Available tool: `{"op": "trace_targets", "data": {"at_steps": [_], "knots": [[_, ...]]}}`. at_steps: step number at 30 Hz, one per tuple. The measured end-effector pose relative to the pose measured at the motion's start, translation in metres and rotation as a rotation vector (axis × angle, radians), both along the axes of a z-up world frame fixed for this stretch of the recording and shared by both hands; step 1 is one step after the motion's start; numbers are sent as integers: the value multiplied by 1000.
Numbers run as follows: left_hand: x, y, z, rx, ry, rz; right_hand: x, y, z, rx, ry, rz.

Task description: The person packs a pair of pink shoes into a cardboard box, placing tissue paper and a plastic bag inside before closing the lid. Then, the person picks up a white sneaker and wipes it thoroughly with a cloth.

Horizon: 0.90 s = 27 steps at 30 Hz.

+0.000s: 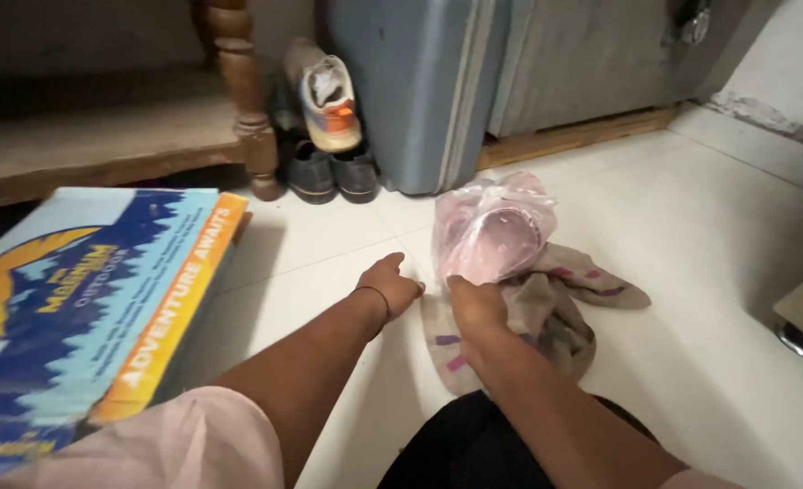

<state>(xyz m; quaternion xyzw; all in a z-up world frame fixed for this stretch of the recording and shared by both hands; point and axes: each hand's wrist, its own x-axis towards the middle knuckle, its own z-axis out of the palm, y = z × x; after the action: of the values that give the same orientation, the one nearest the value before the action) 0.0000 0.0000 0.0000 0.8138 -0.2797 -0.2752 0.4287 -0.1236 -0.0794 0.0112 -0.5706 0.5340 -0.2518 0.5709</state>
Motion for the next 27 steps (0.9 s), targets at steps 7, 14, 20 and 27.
{"op": "trace_targets", "data": {"at_steps": [7,14,20,27], "knots": [[23,66,33,50,-103,96,40,56,2,88,-186,214],[82,179,89,8,-515,435,109,139,45,405,-334,664],[101,282,112,421,-685,592,137,203,70,329,-213,924],[124,360,108,670,-624,693,141,238,74,268,1,951]]}}
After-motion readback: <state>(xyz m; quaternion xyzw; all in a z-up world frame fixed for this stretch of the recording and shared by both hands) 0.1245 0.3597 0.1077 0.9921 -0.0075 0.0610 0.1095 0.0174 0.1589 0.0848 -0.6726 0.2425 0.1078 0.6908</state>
